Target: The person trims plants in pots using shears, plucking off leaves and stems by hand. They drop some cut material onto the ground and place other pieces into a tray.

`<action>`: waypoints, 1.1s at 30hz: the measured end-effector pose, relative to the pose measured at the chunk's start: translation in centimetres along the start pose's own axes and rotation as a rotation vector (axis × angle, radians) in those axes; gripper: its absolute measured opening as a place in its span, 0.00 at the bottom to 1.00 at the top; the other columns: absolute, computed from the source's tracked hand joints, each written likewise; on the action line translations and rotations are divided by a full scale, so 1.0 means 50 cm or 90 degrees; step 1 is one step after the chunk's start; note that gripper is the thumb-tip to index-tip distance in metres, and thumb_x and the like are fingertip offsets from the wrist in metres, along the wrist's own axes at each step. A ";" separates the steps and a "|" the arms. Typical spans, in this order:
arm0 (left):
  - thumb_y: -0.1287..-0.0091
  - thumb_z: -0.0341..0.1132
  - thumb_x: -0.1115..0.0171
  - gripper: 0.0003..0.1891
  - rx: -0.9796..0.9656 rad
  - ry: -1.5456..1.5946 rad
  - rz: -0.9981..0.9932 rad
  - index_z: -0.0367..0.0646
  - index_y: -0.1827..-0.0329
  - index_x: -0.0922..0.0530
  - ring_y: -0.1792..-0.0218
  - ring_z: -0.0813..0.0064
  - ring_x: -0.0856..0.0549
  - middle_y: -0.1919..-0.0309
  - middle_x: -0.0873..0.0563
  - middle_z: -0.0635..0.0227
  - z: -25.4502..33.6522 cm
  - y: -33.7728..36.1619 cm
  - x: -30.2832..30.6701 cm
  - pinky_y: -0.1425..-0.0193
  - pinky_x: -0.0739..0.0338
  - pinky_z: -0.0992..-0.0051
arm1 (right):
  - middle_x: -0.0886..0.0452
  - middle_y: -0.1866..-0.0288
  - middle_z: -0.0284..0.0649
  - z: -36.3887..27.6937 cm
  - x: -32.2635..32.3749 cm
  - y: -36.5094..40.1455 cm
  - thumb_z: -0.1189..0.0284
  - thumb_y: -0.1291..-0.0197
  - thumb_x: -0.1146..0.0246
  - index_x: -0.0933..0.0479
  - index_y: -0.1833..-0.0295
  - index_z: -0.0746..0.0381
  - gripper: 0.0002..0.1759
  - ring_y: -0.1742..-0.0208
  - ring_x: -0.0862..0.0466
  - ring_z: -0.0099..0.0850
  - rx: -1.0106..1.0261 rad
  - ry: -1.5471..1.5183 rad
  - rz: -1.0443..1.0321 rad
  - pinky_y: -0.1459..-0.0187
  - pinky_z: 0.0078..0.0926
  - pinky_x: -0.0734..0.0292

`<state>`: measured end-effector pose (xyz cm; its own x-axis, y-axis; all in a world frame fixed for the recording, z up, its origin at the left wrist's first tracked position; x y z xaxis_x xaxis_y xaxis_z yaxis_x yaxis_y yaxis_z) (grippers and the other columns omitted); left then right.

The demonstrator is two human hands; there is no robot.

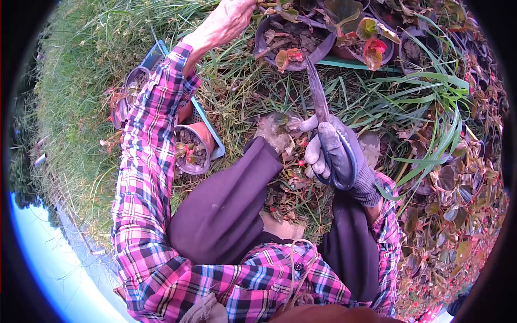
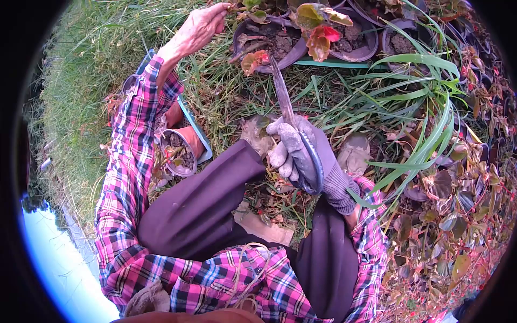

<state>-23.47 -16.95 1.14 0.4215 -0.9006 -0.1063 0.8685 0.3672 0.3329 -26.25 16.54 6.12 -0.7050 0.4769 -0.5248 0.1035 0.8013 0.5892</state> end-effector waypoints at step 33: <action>0.37 0.30 0.44 0.08 -0.341 -0.731 0.161 0.35 0.70 0.21 0.79 0.71 0.19 0.80 0.19 0.59 0.082 -0.040 -0.037 0.73 0.26 0.73 | 0.23 0.81 0.31 0.015 0.020 0.019 0.59 0.30 0.54 0.30 0.51 0.63 0.18 0.87 0.26 0.16 0.010 -0.018 0.042 0.88 0.09 0.36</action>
<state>-27.03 -16.99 4.53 0.3569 -0.3778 0.8543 0.9062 0.3620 -0.2185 -26.30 18.03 5.68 -0.6767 0.5387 -0.5019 0.1606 0.7733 0.6134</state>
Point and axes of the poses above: each hand's wrist, its own y-axis away from the middle knuckle, its own x-axis out of the back of the hand, z = x × y, the point moved 2 cm from there along -y, towards the middle knuckle
